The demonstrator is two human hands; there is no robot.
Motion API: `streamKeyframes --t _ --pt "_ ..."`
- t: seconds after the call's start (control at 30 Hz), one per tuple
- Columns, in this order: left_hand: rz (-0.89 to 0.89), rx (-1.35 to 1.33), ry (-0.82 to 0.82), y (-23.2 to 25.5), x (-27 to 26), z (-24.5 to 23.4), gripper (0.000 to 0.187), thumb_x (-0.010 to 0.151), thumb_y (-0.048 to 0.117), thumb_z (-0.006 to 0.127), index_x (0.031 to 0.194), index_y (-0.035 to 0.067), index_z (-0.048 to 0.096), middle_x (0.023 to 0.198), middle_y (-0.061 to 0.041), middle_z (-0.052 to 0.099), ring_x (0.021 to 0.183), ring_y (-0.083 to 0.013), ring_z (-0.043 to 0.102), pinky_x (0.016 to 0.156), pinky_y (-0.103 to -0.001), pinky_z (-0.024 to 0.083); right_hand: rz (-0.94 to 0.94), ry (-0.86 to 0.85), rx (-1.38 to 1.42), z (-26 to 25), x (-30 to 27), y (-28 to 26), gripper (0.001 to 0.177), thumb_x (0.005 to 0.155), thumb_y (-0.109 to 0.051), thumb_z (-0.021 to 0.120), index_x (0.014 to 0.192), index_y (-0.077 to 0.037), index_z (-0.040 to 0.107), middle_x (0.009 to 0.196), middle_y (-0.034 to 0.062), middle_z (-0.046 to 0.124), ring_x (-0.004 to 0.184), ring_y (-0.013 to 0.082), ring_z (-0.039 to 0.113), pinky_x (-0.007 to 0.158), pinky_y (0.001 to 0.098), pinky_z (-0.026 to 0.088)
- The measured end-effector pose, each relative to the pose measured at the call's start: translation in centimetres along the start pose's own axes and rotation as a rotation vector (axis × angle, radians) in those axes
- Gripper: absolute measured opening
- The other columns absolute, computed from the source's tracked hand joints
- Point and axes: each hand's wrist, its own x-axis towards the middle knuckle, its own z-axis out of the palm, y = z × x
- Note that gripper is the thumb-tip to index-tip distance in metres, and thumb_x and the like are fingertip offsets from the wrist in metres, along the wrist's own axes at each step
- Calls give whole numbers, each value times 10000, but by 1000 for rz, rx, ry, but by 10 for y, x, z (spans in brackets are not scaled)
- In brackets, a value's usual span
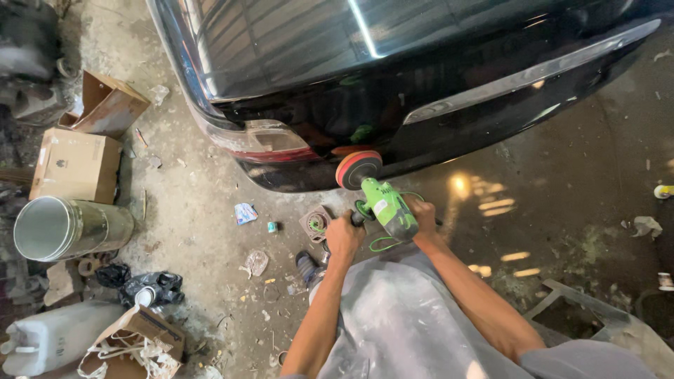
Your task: The person polishes the rear bumper and trunk area of a black car using a green power polisher.
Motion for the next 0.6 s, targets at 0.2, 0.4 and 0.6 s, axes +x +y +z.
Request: streamKeyframes --t 0.2,0.4,0.6 --pt "47 35 -28 34 6 -31 260 738 252 742 950 104 765 757 -239 715 720 -444 702 669 -535 551 -10 12 -61 -23 7 -1 234 807 -124 733 1002 0 696 942 177 723 810 337 734 695 399 582" --pt "132 164 -93 82 13 -82 258 696 222 716 915 87 735 754 -227 719 700 -439 705 648 -535 554 74 173 64 -15 -10 31 280 784 -162 773 1022 -24 721 916 107 757 773 257 742 686 363 578" --pt "96 156 -85 68 7 -72 258 724 232 715 924 71 736 735 -247 707 687 -446 700 645 -545 551 37 85 -71 -15 -12 17 271 784 -155 748 1028 -38 727 932 122 746 815 261 750 692 362 573"
